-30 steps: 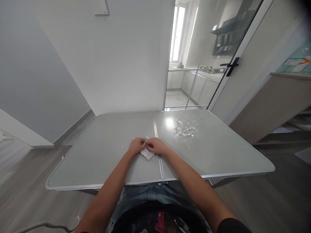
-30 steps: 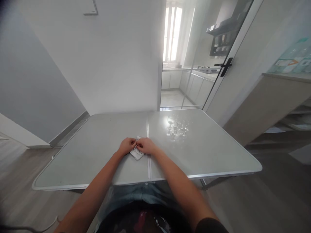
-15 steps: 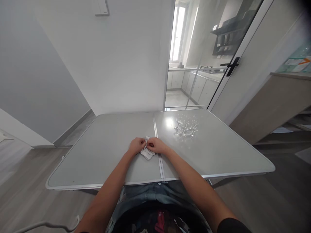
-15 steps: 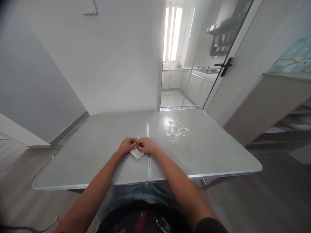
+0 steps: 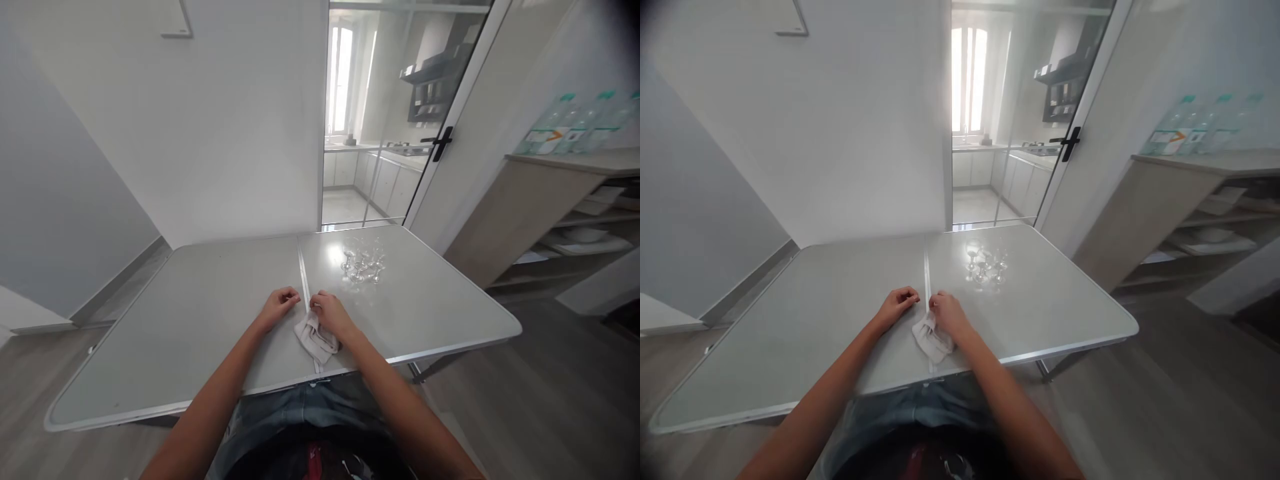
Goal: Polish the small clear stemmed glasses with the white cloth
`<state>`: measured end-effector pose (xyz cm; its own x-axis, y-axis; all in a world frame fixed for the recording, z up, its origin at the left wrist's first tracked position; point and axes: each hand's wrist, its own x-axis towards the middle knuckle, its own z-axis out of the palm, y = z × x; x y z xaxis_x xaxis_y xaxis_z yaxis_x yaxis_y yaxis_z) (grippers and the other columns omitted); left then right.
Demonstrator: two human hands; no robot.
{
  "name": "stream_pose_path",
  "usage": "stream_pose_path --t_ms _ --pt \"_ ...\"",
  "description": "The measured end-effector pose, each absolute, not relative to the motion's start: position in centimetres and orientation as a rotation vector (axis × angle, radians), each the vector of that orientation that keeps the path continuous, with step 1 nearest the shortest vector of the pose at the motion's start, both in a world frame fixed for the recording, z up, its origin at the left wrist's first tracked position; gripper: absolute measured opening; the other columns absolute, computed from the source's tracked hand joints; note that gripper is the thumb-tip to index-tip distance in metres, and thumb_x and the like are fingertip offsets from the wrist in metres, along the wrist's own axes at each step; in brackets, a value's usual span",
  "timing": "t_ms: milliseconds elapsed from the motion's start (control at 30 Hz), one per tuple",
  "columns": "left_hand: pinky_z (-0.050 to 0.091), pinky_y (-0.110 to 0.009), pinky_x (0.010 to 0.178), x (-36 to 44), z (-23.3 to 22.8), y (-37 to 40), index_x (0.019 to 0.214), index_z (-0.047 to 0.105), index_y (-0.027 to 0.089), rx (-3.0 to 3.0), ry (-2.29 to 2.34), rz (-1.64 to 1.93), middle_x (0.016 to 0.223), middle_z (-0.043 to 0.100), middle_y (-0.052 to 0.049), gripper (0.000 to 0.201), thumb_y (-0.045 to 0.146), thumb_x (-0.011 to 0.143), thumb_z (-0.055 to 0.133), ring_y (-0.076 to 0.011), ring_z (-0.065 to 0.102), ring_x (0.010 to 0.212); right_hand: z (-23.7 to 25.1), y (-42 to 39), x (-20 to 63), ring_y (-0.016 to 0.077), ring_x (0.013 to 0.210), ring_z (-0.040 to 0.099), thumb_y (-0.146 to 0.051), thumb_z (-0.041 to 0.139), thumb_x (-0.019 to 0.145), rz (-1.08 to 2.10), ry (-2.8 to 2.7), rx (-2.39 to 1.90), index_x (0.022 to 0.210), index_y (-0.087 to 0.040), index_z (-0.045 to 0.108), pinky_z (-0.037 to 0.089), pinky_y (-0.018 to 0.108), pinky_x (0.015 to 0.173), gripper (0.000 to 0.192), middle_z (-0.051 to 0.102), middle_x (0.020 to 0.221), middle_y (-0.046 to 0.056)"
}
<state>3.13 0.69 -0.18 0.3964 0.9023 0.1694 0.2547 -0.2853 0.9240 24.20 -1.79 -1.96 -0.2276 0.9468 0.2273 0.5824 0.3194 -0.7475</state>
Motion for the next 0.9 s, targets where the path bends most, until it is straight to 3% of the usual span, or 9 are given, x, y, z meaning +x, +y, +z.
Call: stream_pose_path --t_ms 100,200,300,433,533,667,800,900 --pt "0.045 -0.026 0.071 5.3 0.5 1.0 0.090 0.067 0.017 1.765 1.041 0.957 0.089 0.068 -0.003 0.026 0.043 0.087 0.063 -0.0156 0.060 0.080 -2.4 -2.9 28.2 0.0180 0.080 0.061 -0.030 0.057 0.084 0.900 -1.338 -1.245 0.089 -0.021 0.063 0.047 0.028 0.077 0.012 0.066 0.087 0.002" --pt "0.047 -0.026 0.068 10.0 0.8 1.6 0.101 0.063 0.019 1.688 0.984 0.962 0.106 0.069 -0.005 0.027 0.038 0.083 0.067 -0.0143 0.064 0.078 -2.3 -2.4 33.9 0.0173 0.067 0.058 -0.045 0.062 0.079 1.029 -0.977 -1.263 0.093 -0.021 0.060 0.045 0.028 0.064 0.028 0.063 0.078 0.000" --pt "0.050 -0.028 0.069 16.2 0.1 3.0 0.108 0.058 0.021 1.700 1.106 1.012 0.118 0.067 -0.007 0.034 0.035 0.079 0.070 -0.0121 0.064 0.071 -2.1 -0.8 39.0 0.0189 0.066 0.058 -0.052 0.071 0.071 0.748 -0.955 -1.587 0.104 -0.020 0.061 0.045 0.029 0.064 0.047 0.063 0.075 0.000" --pt "0.051 -0.034 0.084 23.2 -1.8 5.8 0.118 0.054 0.019 1.734 1.343 1.048 0.123 0.066 -0.013 0.058 0.030 0.069 0.082 -0.0193 0.069 0.088 -1.9 2.2 42.1 0.0245 0.078 0.064 -0.049 0.074 0.070 0.452 -1.152 -1.983 0.119 -0.018 0.064 0.046 0.032 0.072 0.059 0.068 0.075 0.004" --pt "0.051 -0.034 0.086 26.1 -2.9 7.5 0.121 0.054 0.020 1.723 1.349 1.036 0.108 0.072 -0.009 0.056 0.027 0.072 0.081 -0.0217 0.069 0.094 -2.2 4.1 42.0 0.0259 0.082 0.068 -0.046 0.068 0.075 0.406 -1.281 -2.033 0.111 -0.019 0.071 0.047 0.032 0.074 0.045 0.073 0.078 0.008" --pt "0.052 -0.031 0.081 27.3 -3.2 7.5 0.095 0.064 0.018 1.777 1.263 1.070 0.092 0.073 -0.008 0.011 0.026 0.086 0.066 -0.0184 0.070 0.082 -3.4 5.1 41.9 0.0266 0.086 0.071 -0.043 0.060 0.081 0.377 -1.361 -2.001 0.099 -0.019 0.077 0.049 0.031 0.076 0.034 0.078 0.090 0.013" --pt "0.052 -0.027 0.066 24.2 -2.1 5.8 0.094 0.064 0.018 1.690 1.153 1.130 0.083 0.072 -0.003 0.014 0.031 0.089 0.063 -0.0125 0.065 0.060 -4.3 4.5 42.7 0.0301 0.085 0.072 -0.041 0.058 0.080 0.301 -1.307 -1.982 0.098 -0.015 0.079 0.050 0.035 0.076 0.038 0.078 0.088 0.016" --pt "0.051 -0.023 0.061 17.2 -0.8 4.6 0.101 0.063 0.019 1.649 1.124 1.256 0.083 0.072 -0.002 0.021 0.036 0.089 0.064 -0.0109 0.066 0.059 -3.4 4.8 41.4 0.0328 0.086 0.072 -0.041 0.056 0.080 0.078 -1.263 -1.859 0.088 -0.013 0.079 0.050 0.039 0.080 0.037 0.077 0.087 0.019"
